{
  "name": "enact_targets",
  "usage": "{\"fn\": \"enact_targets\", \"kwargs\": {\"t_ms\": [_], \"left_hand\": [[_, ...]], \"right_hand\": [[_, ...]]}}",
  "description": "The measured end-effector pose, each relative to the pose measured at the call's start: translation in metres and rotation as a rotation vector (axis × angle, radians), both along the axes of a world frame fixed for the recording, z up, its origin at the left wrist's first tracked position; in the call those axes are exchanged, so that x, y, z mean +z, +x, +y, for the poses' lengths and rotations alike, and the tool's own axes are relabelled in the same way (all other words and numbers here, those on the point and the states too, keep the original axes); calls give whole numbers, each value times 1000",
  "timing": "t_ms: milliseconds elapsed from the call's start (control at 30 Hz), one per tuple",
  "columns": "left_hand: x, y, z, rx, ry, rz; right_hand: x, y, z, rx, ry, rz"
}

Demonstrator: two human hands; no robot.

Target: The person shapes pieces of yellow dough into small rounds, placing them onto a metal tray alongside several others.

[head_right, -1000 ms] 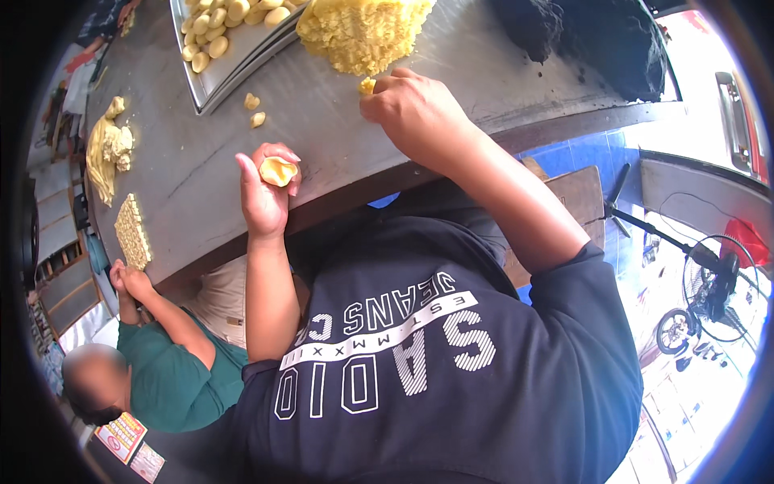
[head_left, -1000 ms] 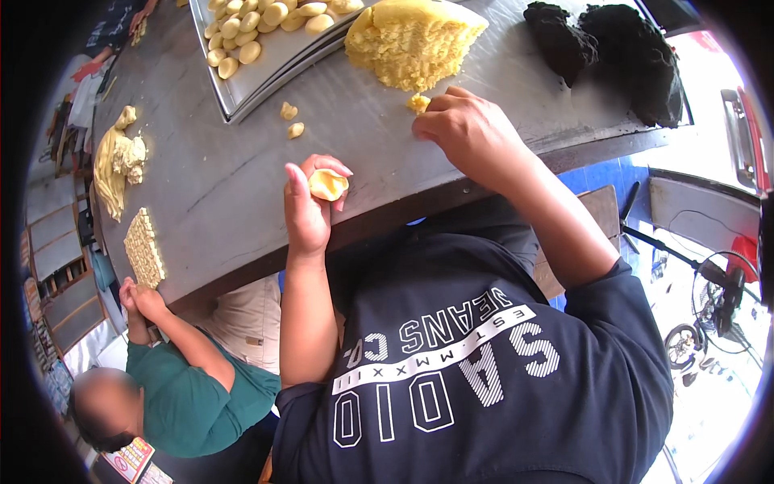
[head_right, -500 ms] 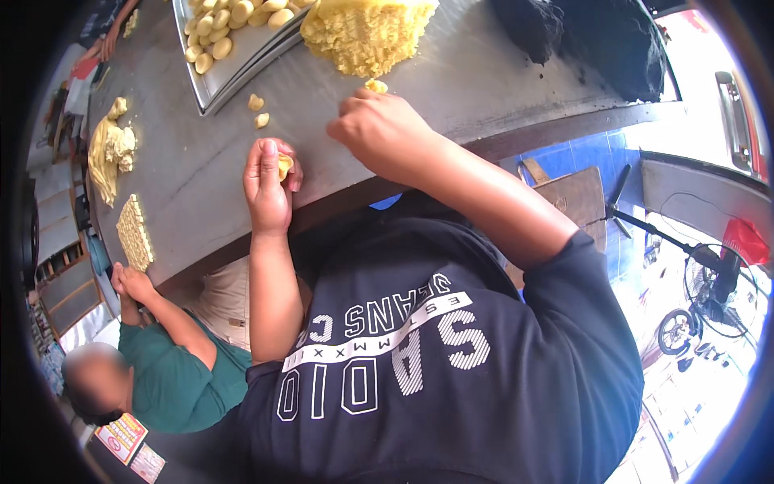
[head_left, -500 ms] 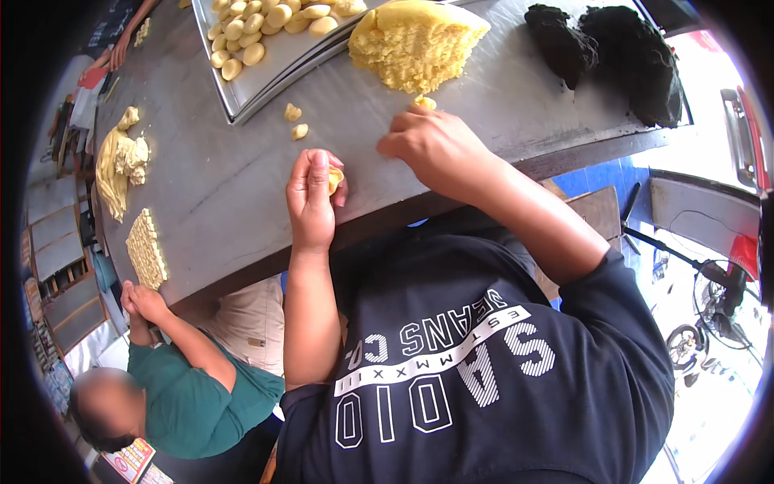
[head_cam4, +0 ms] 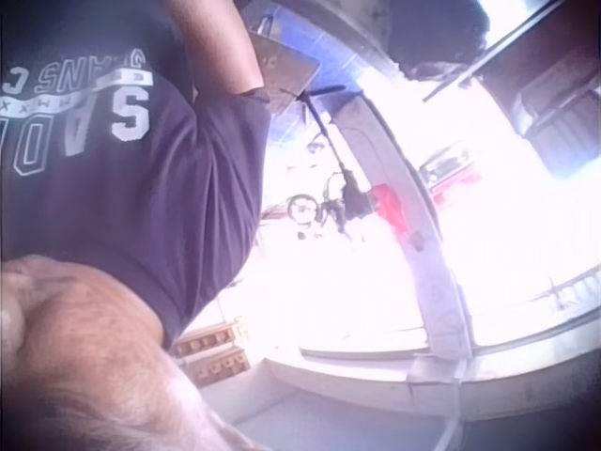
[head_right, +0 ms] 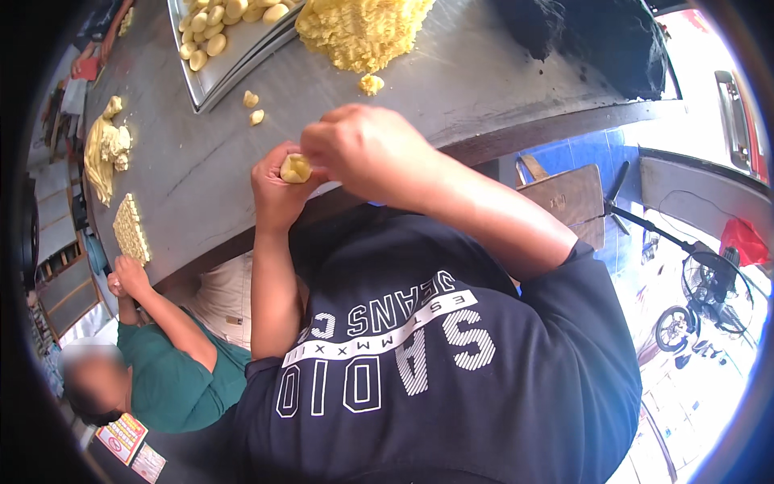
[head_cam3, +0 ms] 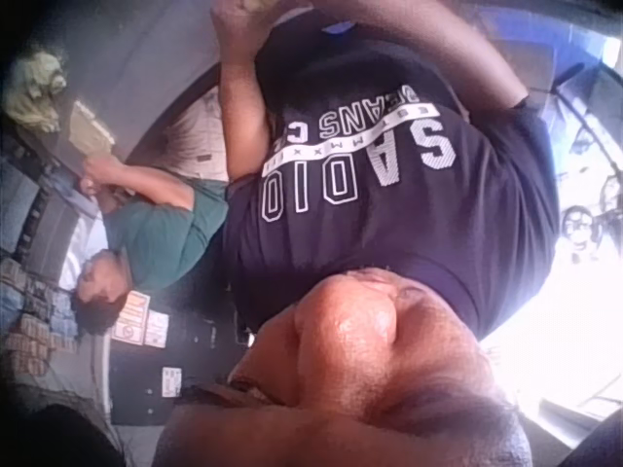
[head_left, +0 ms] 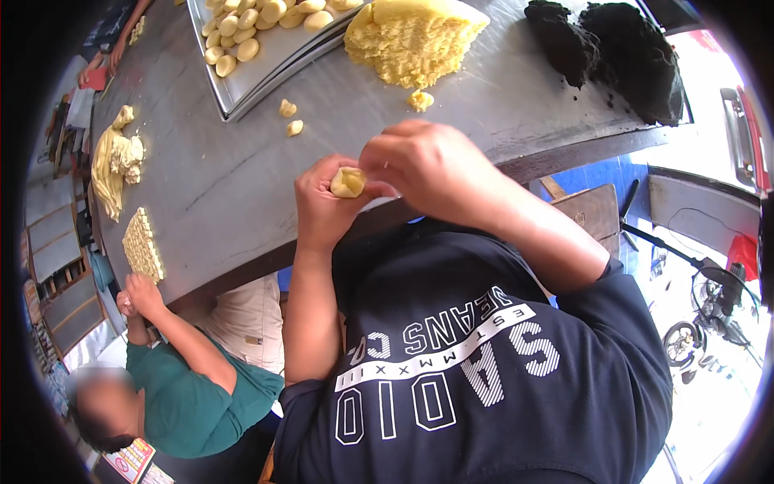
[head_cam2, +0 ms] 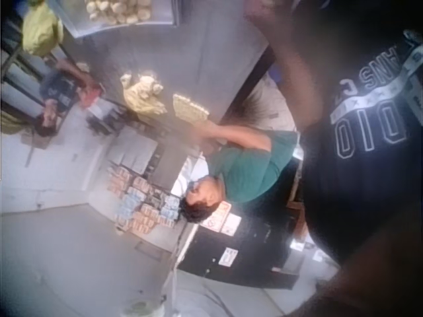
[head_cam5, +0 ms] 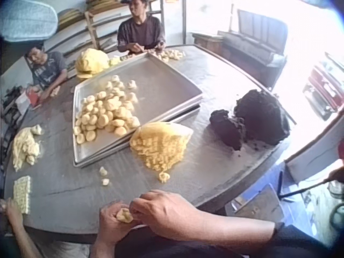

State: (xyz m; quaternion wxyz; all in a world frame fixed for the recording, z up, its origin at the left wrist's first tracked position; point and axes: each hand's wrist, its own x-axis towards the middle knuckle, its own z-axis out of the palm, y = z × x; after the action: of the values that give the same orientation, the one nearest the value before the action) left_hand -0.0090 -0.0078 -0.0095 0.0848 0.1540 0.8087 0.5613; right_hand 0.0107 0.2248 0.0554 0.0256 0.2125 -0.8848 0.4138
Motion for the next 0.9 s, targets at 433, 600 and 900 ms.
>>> {"fn": "enact_targets", "kwargs": {"t_ms": [433,600,900], "left_hand": [[14,1,5,-162,-128,71],[-5,-7,-2,-147,182,-47],[-1,-11,-7,-134,357,-120]], "right_hand": [[-1,-10,-15,-70,2,157],[-35,-31,35,-263,290,275],[1,-41,37,-152,529,317]]}}
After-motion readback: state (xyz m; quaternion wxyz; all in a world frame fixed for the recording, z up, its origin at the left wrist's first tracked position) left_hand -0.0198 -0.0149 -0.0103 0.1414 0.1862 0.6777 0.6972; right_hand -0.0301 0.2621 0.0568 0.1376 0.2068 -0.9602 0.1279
